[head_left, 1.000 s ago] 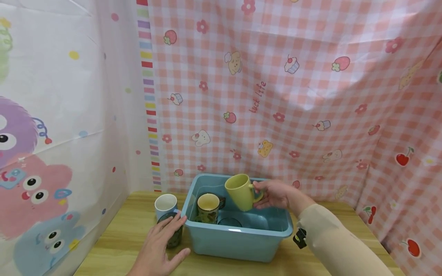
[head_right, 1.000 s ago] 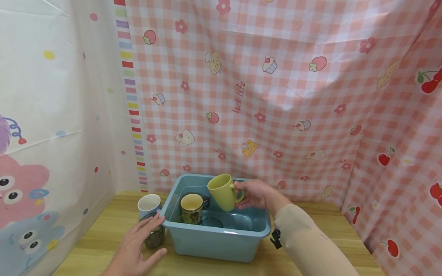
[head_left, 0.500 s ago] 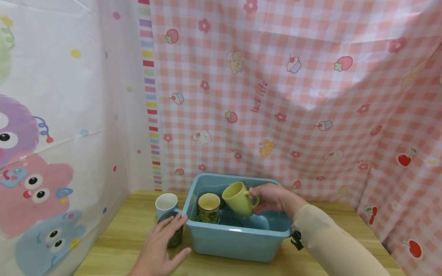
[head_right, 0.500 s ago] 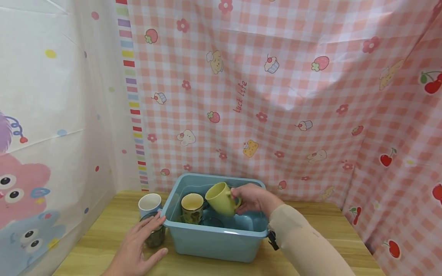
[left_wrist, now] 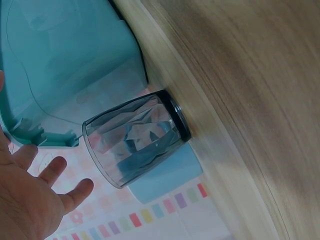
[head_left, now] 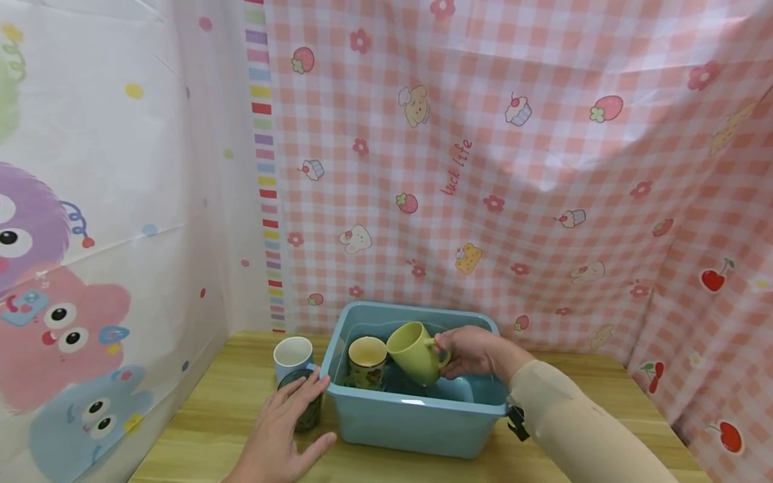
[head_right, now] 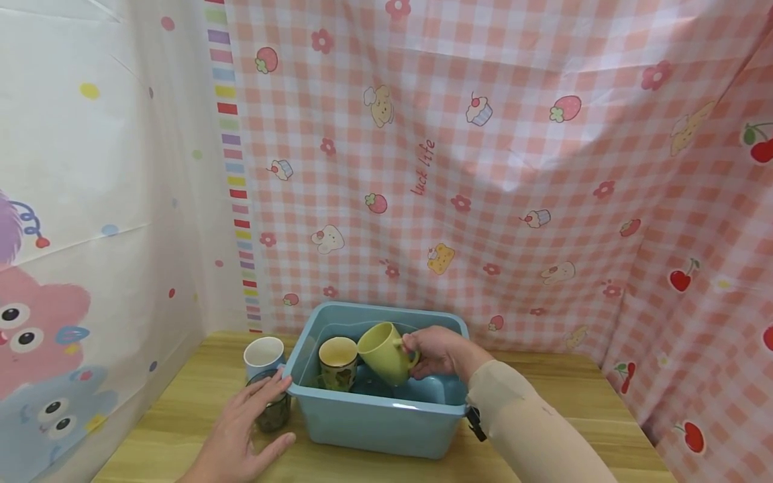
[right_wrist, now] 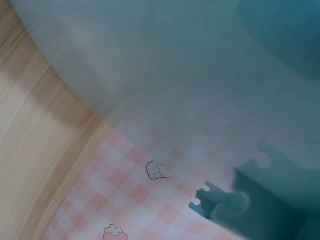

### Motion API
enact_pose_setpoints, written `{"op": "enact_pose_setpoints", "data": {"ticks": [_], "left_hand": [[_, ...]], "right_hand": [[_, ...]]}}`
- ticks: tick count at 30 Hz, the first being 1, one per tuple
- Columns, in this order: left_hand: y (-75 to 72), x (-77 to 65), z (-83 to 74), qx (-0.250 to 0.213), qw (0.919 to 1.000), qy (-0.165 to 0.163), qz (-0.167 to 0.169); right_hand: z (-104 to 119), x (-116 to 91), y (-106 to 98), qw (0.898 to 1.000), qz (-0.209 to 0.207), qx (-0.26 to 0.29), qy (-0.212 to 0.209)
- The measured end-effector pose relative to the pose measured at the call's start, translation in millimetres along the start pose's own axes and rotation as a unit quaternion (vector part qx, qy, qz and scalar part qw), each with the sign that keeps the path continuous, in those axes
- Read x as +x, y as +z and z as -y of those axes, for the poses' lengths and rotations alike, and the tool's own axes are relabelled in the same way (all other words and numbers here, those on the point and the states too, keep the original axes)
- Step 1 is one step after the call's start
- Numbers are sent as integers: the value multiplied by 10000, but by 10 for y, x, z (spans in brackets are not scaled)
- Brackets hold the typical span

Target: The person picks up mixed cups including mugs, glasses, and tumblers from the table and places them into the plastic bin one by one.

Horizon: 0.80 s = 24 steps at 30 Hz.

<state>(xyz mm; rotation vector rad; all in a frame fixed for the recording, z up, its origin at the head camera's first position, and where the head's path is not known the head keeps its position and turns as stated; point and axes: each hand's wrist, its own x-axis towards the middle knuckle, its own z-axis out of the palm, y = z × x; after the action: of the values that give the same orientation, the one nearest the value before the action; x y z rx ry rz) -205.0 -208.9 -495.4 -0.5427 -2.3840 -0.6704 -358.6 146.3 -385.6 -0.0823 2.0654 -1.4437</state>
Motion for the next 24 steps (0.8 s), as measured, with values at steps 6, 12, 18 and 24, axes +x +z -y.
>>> {"op": "enact_pose_setpoints", "data": {"ticks": [6, 12, 18, 24], "left_hand": [[-6, 1, -10, -37, 10000, 30, -22], [-4, -3, -11, -45, 10000, 44, -16], [-4, 3, -4, 15, 10000, 49, 7], [-7, 3, -3, 68, 9999, 20, 84]], "right_hand": [[-81, 10, 1, 10000, 0, -3, 17], [-149, 22, 19, 9998, -105, -63, 139], [-142, 23, 28, 9991, -233, -232, 269], [-139, 31, 26, 9980, -317, -336, 426]]}}
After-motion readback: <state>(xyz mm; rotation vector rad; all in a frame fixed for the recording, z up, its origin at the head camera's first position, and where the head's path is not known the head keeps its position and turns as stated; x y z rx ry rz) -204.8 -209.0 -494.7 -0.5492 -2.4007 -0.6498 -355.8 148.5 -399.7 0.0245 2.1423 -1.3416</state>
